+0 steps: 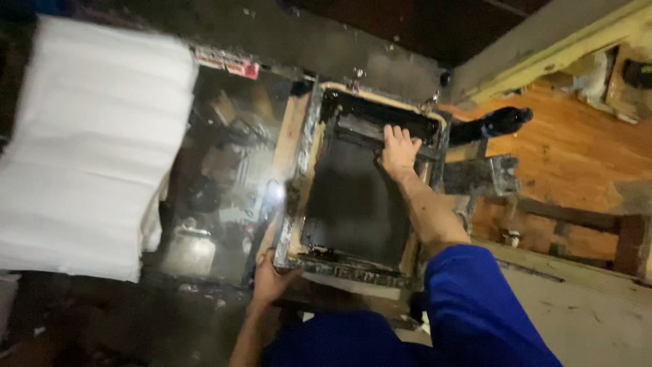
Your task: The person performs screen printing on plastic envelopes by placing an envelope on the base, lowering the screen, and using a squeegee to spread ink before lifting the screen and setting the printed envelope aside.
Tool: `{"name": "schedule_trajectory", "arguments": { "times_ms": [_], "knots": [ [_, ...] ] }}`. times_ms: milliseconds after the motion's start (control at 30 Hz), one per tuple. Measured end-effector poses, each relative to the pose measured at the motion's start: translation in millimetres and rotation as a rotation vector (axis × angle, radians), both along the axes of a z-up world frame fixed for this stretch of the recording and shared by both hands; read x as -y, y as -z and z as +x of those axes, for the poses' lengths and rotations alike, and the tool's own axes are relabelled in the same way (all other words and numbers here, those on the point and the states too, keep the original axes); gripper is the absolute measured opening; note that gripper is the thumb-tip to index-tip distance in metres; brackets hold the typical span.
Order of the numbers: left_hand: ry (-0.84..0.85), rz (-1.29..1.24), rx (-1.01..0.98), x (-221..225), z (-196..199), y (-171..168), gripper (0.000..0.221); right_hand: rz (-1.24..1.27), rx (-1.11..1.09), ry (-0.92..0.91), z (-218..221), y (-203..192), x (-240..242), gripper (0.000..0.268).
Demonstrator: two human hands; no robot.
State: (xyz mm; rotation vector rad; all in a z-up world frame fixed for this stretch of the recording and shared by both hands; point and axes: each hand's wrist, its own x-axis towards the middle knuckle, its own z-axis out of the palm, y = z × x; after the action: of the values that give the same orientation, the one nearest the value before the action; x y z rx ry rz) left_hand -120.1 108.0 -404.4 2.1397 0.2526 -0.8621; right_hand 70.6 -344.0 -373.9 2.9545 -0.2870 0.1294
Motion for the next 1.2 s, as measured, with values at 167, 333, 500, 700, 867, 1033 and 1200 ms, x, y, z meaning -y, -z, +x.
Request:
{"name": "schedule_trajectory", "arguments": {
  "times_ms": [167,333,500,700,867,1033,1200],
  "knots": [
    [-0.126,-0.230,-0.025,-10.8,-14.9,25.6,0.082,0.223,-0.495,0.089,-79.7,-19.4,-48.2,0.099],
    [-0.097,-0.139,-0.013,13.8,-0.7,-71.1,0.092,0.156,-0.281,-0.062,-255.7,-98.1,-109.5,0.063],
    [-0.269,-0.346,0.326,85.2,36.6,-115.7,0.048,0.090,0.269,-0.095,-269.1,-210.5,-68.4,0.057],
    [0.477,-0.266,0.342,74.4,78.2,-47.6,0.068,0.177,0.939,-0.234,-162.1,-344.3,-35.0,0.064],
    [0.562,-0.160,0.612,53.1,50.2,52.7,0.036,0.188,0.823,-0.190,-115.7,-375.0,3.5,0.061],
    [-0.038,-0.705,0.020,94.9,52.0,-29.5,0.015,0.225,0.788,-0.256,-84.9,-409.5,28.8,0.057],
    [0.368,-0.162,0.180,26.0,110.6,-36.0,0.027,0.111,0.807,-0.304,-56.9,-408.5,62.5,0.052]
  ]
}}
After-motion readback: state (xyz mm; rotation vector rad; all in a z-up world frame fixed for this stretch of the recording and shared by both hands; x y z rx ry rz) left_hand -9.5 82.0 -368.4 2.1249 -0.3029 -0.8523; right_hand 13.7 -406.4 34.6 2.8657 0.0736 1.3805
